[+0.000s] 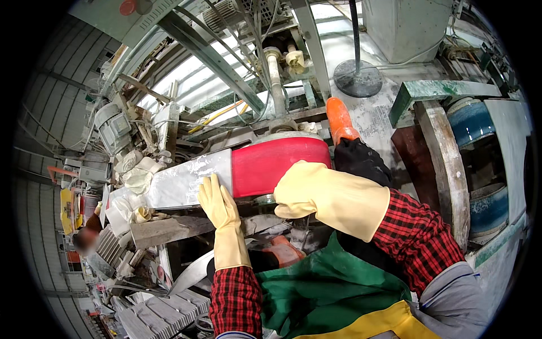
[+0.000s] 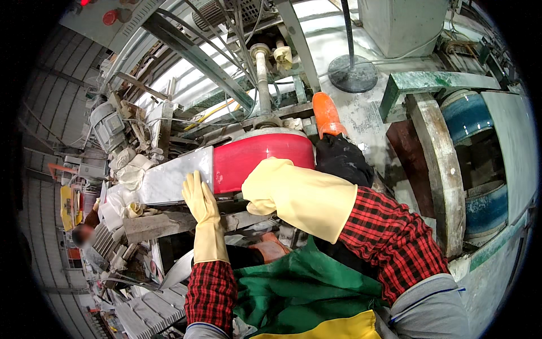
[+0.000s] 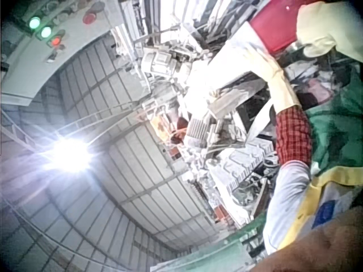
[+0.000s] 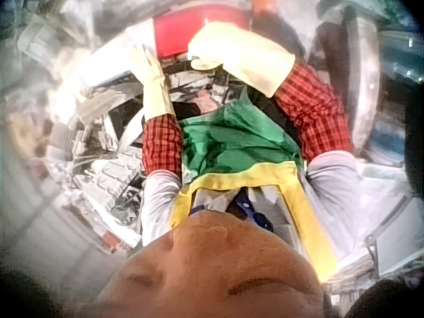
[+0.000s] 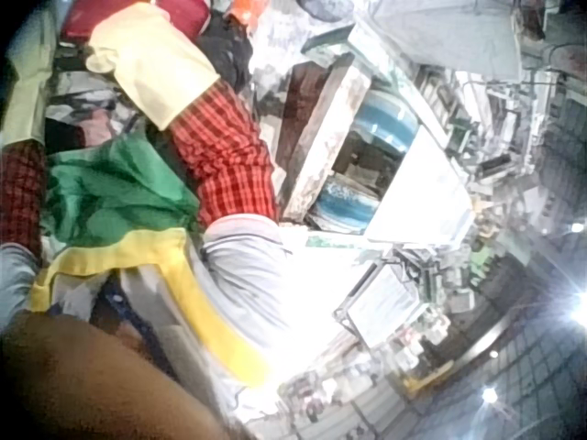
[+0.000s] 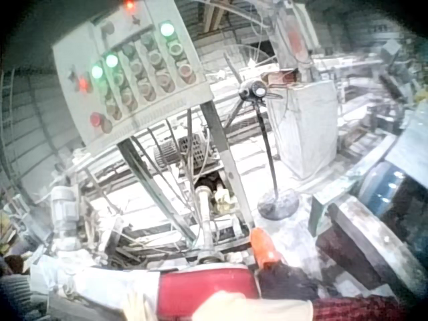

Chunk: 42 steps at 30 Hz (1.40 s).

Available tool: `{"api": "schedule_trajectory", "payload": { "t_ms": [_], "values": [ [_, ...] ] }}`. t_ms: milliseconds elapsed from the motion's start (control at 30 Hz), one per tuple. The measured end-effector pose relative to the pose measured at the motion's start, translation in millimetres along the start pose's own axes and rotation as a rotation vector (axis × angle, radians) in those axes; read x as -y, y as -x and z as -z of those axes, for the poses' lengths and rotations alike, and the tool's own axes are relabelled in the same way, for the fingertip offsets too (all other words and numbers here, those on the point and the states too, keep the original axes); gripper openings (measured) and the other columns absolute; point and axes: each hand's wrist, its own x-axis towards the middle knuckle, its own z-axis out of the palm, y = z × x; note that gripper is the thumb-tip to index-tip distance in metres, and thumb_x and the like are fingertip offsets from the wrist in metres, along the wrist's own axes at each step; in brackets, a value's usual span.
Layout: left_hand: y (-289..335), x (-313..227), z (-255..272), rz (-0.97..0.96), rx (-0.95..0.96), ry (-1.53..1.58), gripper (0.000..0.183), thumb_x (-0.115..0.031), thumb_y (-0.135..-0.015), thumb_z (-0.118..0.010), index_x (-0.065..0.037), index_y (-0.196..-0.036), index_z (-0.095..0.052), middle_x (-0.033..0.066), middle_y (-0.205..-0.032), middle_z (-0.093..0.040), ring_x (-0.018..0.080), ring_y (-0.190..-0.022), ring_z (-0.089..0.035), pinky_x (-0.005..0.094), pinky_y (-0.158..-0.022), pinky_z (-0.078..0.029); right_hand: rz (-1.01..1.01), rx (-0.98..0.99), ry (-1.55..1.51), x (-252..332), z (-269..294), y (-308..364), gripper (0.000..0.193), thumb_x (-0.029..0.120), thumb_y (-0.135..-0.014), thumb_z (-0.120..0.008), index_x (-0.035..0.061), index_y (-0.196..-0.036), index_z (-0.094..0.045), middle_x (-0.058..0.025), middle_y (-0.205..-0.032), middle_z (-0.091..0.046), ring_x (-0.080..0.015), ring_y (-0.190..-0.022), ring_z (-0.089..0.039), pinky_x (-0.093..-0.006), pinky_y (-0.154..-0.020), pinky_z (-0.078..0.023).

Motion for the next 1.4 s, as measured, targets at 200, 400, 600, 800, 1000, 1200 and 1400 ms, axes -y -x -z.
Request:
{"api": "schedule_trajectory", "payload": {
  "t_ms": [200,400,600,800,1000,1200,1400],
  "values": [
    [2.9,4.2,-4.8,-0.022,-0.054,-0.031,0.042,-0.020,-0.103,-0.051,-0.003,-0.141,-0.057,0.0257,-0.145,-0.054,0.0511,-0.131,-0.047,0.0564,-0.115,-0.031,-0.006,0.019,-0.014,2.8,4.2,1.0,0.038,0.035,-0.089,-0.055,0.0035,-0.080,-0.074,-0.0170,-0.078,-0.071,-0.0393,-0.074,-0.070,-0.0495,-0.071,-0.057],
    [-0.1,-0.5,-3.3,-0.018,-0.035,-0.019,0.043,-0.019,-0.103,-0.052,-0.003,-0.142,-0.057,0.0258,-0.146,-0.053,0.0506,-0.132,-0.047,0.0563,-0.115,-0.031,-0.001,0.022,-0.006,-0.4,2.6,1.6,0.039,0.036,-0.090,-0.055,0.0027,-0.081,-0.074,-0.0159,-0.078,-0.072,-0.0394,-0.075,-0.070,-0.0491,-0.072,-0.057],
    [3.3,5.2,-6.7,-0.026,-0.058,-0.048,0.042,-0.019,-0.103,-0.052,-0.003,-0.142,-0.057,0.0266,-0.145,-0.053,0.0500,-0.132,-0.047,0.0560,-0.115,-0.031,0.031,0.011,0.009,-0.2,2.1,0.8,0.040,0.035,-0.091,-0.054,0.0018,-0.081,-0.074,-0.0160,-0.079,-0.072,-0.0395,-0.075,-0.070,-0.0496,-0.072,-0.057],
    [2.3,4.7,-4.5,-0.022,-0.042,-0.027,0.042,-0.021,-0.104,-0.051,-0.003,-0.142,-0.057,0.0261,-0.145,-0.054,0.0498,-0.133,-0.047,0.0563,-0.114,-0.032,0.031,0.007,-0.023,1.3,6.1,4.3,0.039,0.034,-0.091,-0.054,0.0014,-0.079,-0.073,-0.0167,-0.075,-0.070,-0.0393,-0.073,-0.069,-0.0493,-0.069,-0.057],
    [3.0,5.8,-3.8,-0.001,-0.011,-0.018,0.045,-0.024,-0.104,-0.050,-0.004,-0.145,-0.055,0.0260,-0.149,-0.050,0.0495,-0.136,-0.045,0.0573,-0.116,-0.029,0.020,-0.006,-0.031,1.5,5.7,4.7,0.034,0.031,-0.088,-0.056,0.0025,-0.077,-0.072,-0.0155,-0.073,-0.069,-0.0385,-0.070,-0.069,-0.0499,-0.066,-0.057],
    [2.6,5.1,-3.1,0.051,0.037,-0.015,0.047,-0.026,-0.104,-0.051,-0.006,-0.147,-0.054,0.0263,-0.151,-0.049,0.0496,-0.138,-0.044,0.0578,-0.117,-0.028,-0.005,0.011,-0.024,4.6,9.7,5.6,0.033,0.031,-0.088,-0.057,0.0028,-0.077,-0.072,-0.0144,-0.073,-0.069,-0.0384,-0.072,-0.069,-0.0489,-0.066,-0.057],
    [4.7,8.6,-7.6,0.035,0.000,-0.047,0.047,-0.025,-0.104,-0.052,-0.007,-0.147,-0.053,0.0262,-0.150,-0.050,0.0495,-0.138,-0.044,0.0574,-0.117,-0.028,0.015,-0.021,-0.064,1.8,7.1,8.4,0.035,0.031,-0.089,-0.056,0.0027,-0.078,-0.073,-0.0157,-0.073,-0.069,-0.0389,-0.072,-0.069,-0.0493,-0.065,-0.057]
  ]
}}
